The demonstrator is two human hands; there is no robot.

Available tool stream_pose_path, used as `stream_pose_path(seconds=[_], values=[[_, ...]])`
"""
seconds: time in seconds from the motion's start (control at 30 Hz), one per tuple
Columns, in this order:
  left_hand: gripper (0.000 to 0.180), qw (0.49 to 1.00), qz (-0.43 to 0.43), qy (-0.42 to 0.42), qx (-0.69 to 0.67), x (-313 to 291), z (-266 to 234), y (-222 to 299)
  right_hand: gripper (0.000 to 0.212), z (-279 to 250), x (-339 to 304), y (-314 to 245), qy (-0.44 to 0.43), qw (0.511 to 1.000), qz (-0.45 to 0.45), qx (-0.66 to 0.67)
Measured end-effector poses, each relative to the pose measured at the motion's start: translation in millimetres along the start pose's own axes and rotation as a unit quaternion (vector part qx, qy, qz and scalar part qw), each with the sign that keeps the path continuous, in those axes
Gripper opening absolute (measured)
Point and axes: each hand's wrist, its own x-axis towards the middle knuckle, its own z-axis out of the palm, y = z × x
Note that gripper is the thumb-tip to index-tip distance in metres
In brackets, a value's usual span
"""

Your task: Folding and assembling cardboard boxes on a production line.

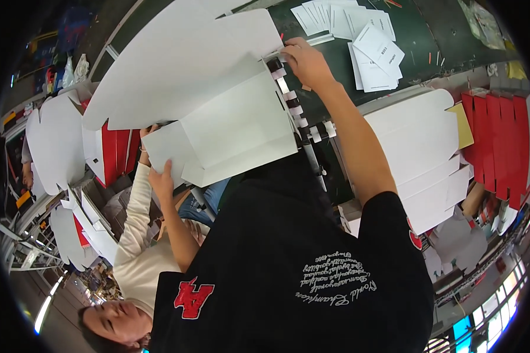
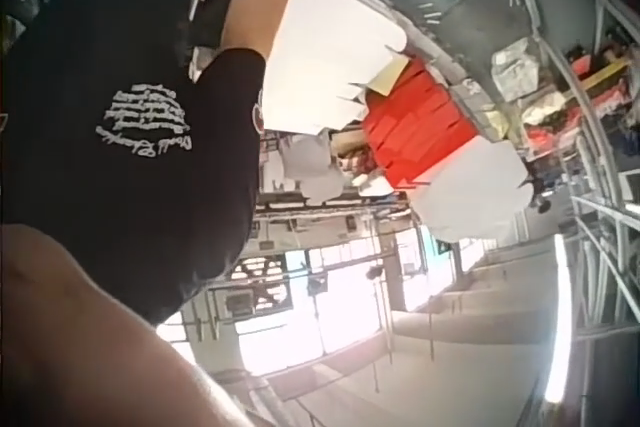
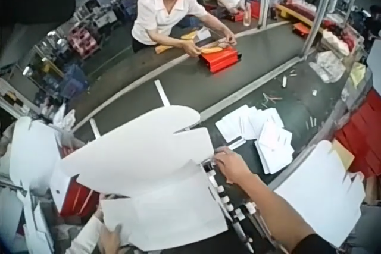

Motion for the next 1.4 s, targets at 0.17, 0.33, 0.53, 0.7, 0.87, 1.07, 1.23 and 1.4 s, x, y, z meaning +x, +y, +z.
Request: stream_pose_path(seconds=[0.17,0.33,0.53,0.7,0.87,1.07,1.23,1.4], values=[[0.038,1.0,0.009,0.016,0.015,-3,-3,-2,0.012,-5,12,2,-0.101,0.994,-0.041,-0.028],[0.04,1.0,0.0,0.003,-0.03,-3,-14,-17,0.021,-10,32,-27,-0.036,0.999,0.005,0.001],[0.047,0.987,0.008,0.052,-0.151,-23,-45,5,0.041,-60,58,-84,-0.033,0.966,0.081,0.243],[0.072,0.964,-0.007,-0.004,-0.267,-35,-69,8,0.082,-67,25,-78,-0.059,0.866,0.332,0.37],[0.042,0.998,-0.017,0.012,-0.051,-47,-68,17,0.066,-81,-49,-78,-0.205,0.881,0.339,0.259],[0.028,0.988,0.053,0.102,0.102,-52,-35,17,0.031,-72,-79,-86,-0.21,0.888,0.343,0.224],[0.028,0.985,0.093,0.147,0.02,-52,-16,9,0.036,-65,-78,-121,-0.141,0.971,0.187,-0.055],[0.033,0.985,0.015,0.119,0.128,-29,-8,-3,0.04,-49,-57,-101,-0.1,0.979,0.16,-0.079]])
